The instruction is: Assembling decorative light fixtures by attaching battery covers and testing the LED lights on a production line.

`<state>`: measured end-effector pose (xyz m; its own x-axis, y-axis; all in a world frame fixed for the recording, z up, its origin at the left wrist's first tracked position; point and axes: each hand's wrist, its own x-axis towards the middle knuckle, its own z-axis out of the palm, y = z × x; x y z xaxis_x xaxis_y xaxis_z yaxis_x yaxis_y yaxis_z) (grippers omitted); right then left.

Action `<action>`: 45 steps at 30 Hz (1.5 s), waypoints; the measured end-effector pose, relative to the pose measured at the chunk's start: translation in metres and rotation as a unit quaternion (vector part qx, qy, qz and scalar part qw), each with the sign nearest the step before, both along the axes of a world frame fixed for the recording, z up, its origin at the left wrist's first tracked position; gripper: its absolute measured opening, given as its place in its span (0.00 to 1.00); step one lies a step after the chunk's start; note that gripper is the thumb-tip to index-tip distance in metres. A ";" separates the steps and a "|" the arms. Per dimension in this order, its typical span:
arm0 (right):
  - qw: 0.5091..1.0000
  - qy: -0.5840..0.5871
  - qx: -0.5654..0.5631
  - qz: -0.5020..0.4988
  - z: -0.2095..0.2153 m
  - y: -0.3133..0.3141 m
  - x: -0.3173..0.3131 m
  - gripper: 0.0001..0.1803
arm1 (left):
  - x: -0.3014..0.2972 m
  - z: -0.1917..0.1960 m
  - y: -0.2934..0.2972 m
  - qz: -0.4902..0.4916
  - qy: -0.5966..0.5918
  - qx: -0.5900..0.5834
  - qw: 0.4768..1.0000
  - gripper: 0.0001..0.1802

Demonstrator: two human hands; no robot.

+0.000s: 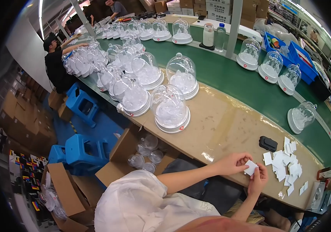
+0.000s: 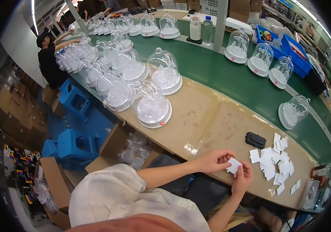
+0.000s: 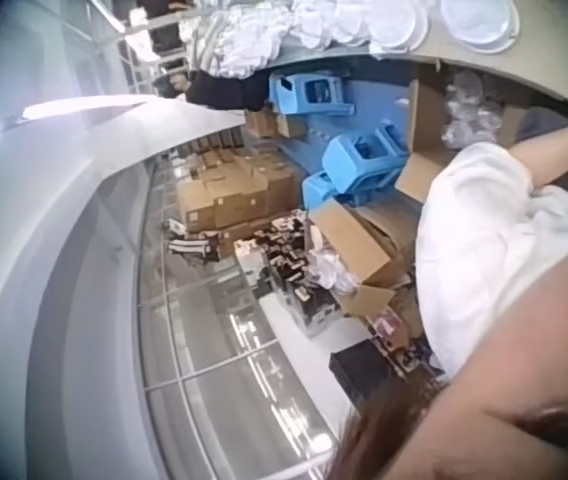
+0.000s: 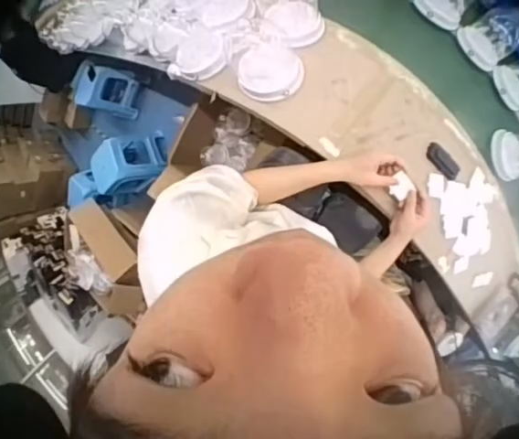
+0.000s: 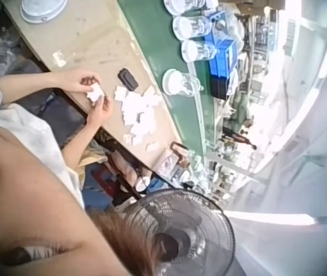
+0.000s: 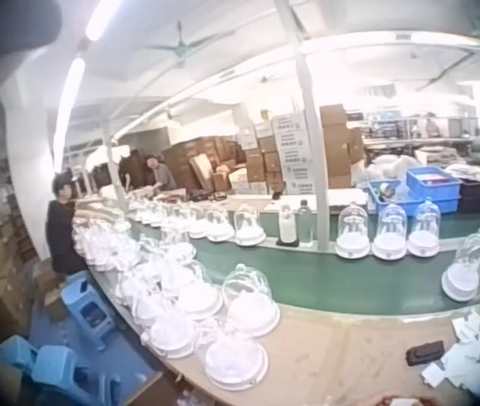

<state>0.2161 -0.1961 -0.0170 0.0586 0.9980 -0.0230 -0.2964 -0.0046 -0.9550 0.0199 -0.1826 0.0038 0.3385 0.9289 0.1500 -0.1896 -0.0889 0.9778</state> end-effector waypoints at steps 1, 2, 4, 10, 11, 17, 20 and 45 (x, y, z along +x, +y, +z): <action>1.000 -0.001 0.001 0.000 0.001 0.000 0.000 0.09 | -0.001 0.001 0.000 0.002 0.007 0.003 1.000 0.14; 1.000 0.000 0.003 0.002 0.001 0.000 -0.001 0.09 | 0.000 0.001 0.000 0.002 0.007 0.004 1.000 0.14; 1.000 0.000 0.004 0.005 0.003 0.000 -0.001 0.09 | 0.000 -0.001 0.001 -0.002 0.002 -0.001 1.000 0.13; 1.000 0.003 0.005 0.000 0.002 -0.001 -0.002 0.09 | 0.000 0.000 0.001 -0.005 -0.004 -0.007 1.000 0.12; 1.000 0.002 0.005 -0.003 0.002 -0.001 -0.002 0.09 | 0.000 0.000 0.001 -0.005 -0.004 -0.007 1.000 0.12; 1.000 -0.007 0.001 -0.002 0.000 -0.002 0.002 0.07 | -0.001 -0.003 0.001 -0.004 0.023 0.014 1.000 0.11; 1.000 0.000 -0.007 -0.001 0.001 -0.003 0.003 0.06 | -0.002 -0.003 0.001 -0.021 0.039 0.002 0.999 0.12; 0.990 -0.125 0.034 0.048 0.005 -0.006 -0.008 0.13 | 0.000 -0.002 0.001 0.005 -0.063 -0.039 0.997 0.11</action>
